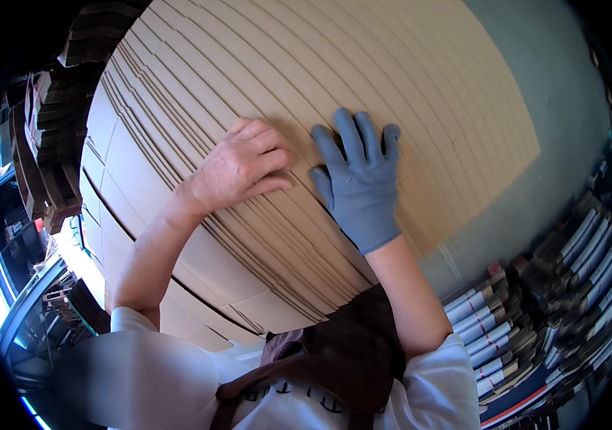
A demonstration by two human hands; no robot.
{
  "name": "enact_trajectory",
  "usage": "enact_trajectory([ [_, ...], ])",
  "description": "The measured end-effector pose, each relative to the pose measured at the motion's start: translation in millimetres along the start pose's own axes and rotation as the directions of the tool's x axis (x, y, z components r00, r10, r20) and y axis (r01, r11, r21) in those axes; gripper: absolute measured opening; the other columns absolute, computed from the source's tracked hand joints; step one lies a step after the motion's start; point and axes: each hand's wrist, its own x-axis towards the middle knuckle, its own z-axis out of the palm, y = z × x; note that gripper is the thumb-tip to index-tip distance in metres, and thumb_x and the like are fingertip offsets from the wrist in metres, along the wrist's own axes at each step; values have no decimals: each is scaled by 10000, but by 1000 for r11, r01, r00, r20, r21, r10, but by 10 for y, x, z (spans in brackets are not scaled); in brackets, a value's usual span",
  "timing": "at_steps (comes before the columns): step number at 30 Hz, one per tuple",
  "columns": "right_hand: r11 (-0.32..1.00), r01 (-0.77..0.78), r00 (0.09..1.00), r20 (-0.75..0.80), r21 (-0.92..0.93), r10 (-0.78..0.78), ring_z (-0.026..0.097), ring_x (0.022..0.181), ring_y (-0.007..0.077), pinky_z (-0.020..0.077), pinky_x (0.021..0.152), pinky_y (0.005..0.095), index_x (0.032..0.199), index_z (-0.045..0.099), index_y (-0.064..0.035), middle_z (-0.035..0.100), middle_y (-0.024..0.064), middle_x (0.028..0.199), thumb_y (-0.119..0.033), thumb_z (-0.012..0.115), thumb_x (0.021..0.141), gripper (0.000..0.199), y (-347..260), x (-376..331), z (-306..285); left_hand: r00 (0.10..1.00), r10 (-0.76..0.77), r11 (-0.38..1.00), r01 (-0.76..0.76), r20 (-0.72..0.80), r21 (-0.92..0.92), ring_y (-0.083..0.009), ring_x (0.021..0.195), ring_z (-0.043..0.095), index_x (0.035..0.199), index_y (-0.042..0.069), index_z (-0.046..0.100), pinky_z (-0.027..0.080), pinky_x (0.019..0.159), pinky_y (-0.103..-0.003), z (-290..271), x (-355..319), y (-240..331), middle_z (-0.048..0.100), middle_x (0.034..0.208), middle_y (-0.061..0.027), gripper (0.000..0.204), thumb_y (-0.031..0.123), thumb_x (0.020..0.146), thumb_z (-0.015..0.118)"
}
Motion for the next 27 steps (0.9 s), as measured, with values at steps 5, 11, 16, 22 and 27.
enact_trajectory([
  [5, 1000, -6, 1000, 8, -19, 6, 427, 1282, 369, 299, 1017, 679, 1295, 569, -166, 439, 128, 1415, -270, 774, 745, 596, 5, -2, 18, 1000, -9, 999, 9, 1, -32, -240, 973, 541, 891, 129, 603, 416, 906, -384, 3, -2, -21, 571, 957, -22, 245, 304, 808, 752],
  [11, 999, -19, 997, 77, -31, 21, 364, 1370, 405, 210, 1103, 677, 1396, 521, -171, 382, 144, 1507, -317, 680, 844, 593, 41, -45, 28, 1000, 2, 999, -2, 0, -42, -241, 965, 539, 885, 128, 599, 415, 897, -380, 0, 2, -37, 570, 955, -22, 245, 305, 809, 751],
  [16, 999, -16, 997, 73, -28, 18, 362, 1371, 407, 211, 1105, 679, 1386, 529, -168, 385, 144, 1508, -312, 684, 839, 586, 54, -33, 46, 1000, -12, 999, 12, 2, -46, -241, 966, 544, 893, 128, 605, 418, 893, -384, -4, -17, -51, 576, 960, -22, 254, 311, 798, 752],
  [22, 998, -16, 999, 45, -57, 19, 391, 1325, 398, 268, 1048, 706, 1310, 559, -165, 429, 133, 1444, -291, 753, 758, 598, 10, -28, -1, 999, 17, 997, -20, -30, -74, -237, 985, 559, 928, 121, 617, 431, 906, -385, 20, -17, -28, 586, 976, -16, 274, 309, 782, 753],
  [27, 999, 9, 999, 33, -42, -8, 374, 1345, 414, 243, 1068, 716, 1326, 552, -140, 420, 150, 1462, -280, 739, 767, 607, 0, -35, 30, 999, 2, 999, -4, -43, -40, -230, 988, 562, 917, 117, 603, 433, 916, -388, -2, -87, -24, 582, 978, -14, 281, 297, 772, 763],
])
